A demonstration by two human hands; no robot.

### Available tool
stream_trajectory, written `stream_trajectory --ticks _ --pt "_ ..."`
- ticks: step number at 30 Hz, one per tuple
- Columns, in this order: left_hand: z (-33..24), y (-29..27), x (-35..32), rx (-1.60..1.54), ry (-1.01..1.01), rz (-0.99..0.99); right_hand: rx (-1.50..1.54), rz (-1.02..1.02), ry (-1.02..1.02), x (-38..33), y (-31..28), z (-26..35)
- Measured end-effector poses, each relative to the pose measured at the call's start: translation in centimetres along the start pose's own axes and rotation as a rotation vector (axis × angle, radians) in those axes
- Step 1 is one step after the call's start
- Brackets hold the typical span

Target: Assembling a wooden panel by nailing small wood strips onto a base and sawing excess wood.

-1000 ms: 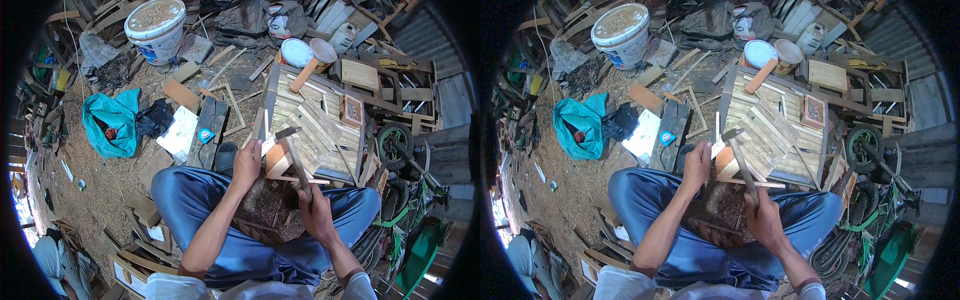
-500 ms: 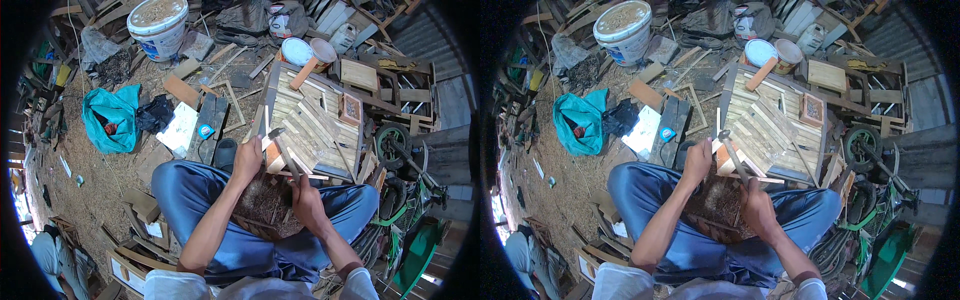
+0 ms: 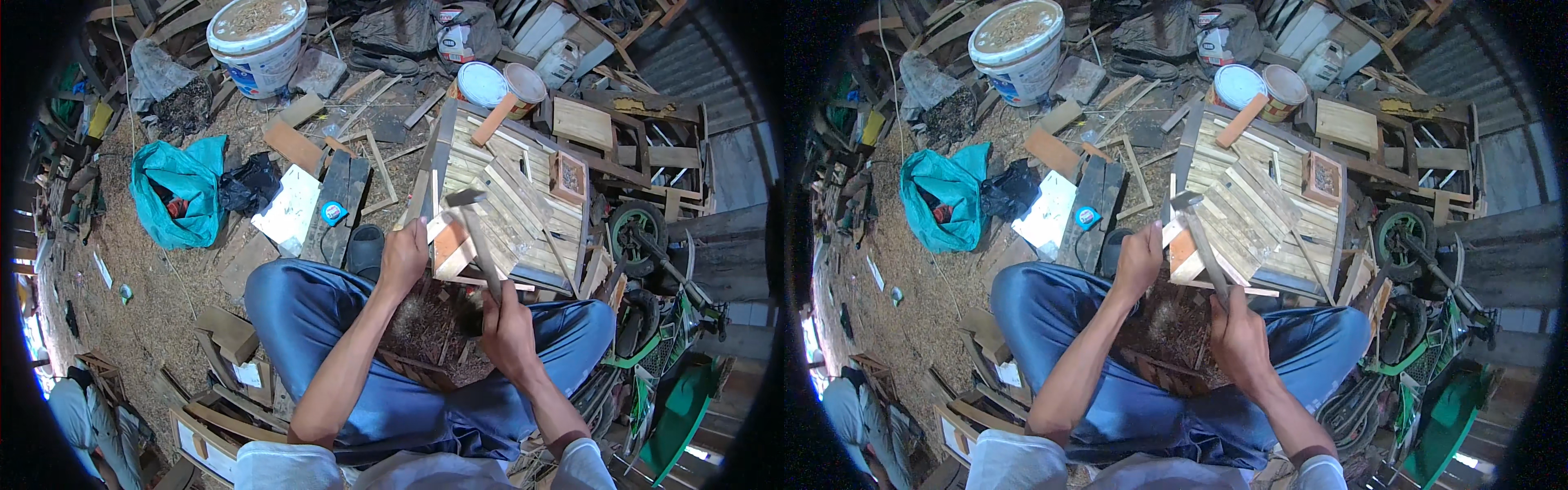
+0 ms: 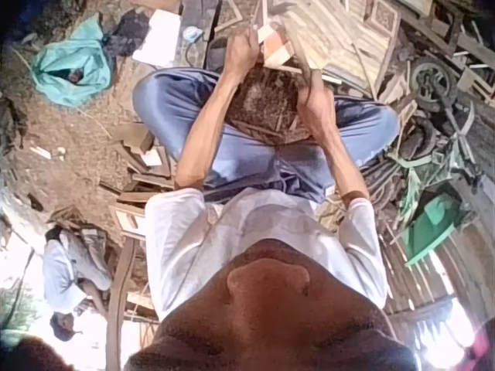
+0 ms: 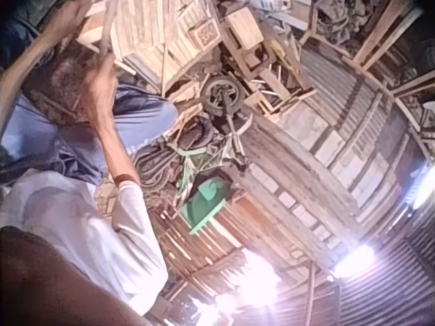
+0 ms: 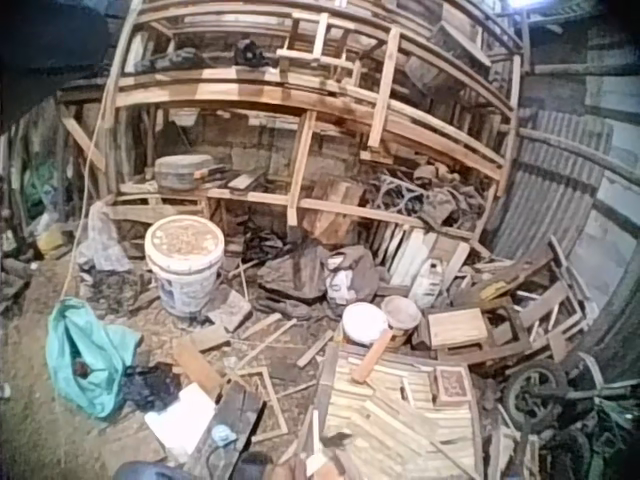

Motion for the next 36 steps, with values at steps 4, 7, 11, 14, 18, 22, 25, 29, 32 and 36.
stream_trajectory --ticks 4,7,11,14,18,22,25,29,32,36 --pt "-0.4 0.4 0.1 -0.008 -0.026 0.020 -0.025 0.001 0.004 0.2 1.5 -2.3" --pt "0.2 0.3 -0.1 -0.022 -0.041 0.030 -0.087 0.067 -0.016 1.0 2.4 -2.4" --pt "-0.1 0.0 -0.2 -0.042 0.014 -0.001 0.019 -0.005 -0.015 -0.1 0.9 -0.3" --pt "-0.4 0.6 0.0 -0.060 -0.028 0.039 -0.017 -0.100 -0.045 -0.1 0.7 -1.1" --pt "-0.1 0.1 0.2 -0.013 -0.004 0.004 -0.055 0.028 -0.048 0.6 1.8 -2.2" --pt "-0.3 0.1 0.0 -0.045 -0.020 0.021 0.101 -0.085 0.014 -0.4 -0.8 0.5" --pt "-0.4 0.3 0.1 -0.020 -0.052 0.026 -0.037 -0.012 -0.026 0.3 1.2 -1.4" --pt "0.4 0.2 0.1 -0.009 -0.026 -0.009 -0.067 0.010 -0.067 0.7 1.5 -1.5" --pt "0.2 0.2 0.0 -0.010 -0.031 0.013 0.053 -0.052 -0.036 -0.2 -0.2 0.6" --pt "-0.4 0.6 0.1 -0.037 -0.036 0.025 0.008 -0.044 -0.010 0.4 1.4 -2.7"
Point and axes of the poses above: each hand's wrist, its own x-axis towards the middle knuckle, its own y-axis out of the palm, z = x × y, the point moved 10 cm from there along x, towards the middle knuckle, and after that the axes turned 2 degrees about y, right-handed, at the moved point
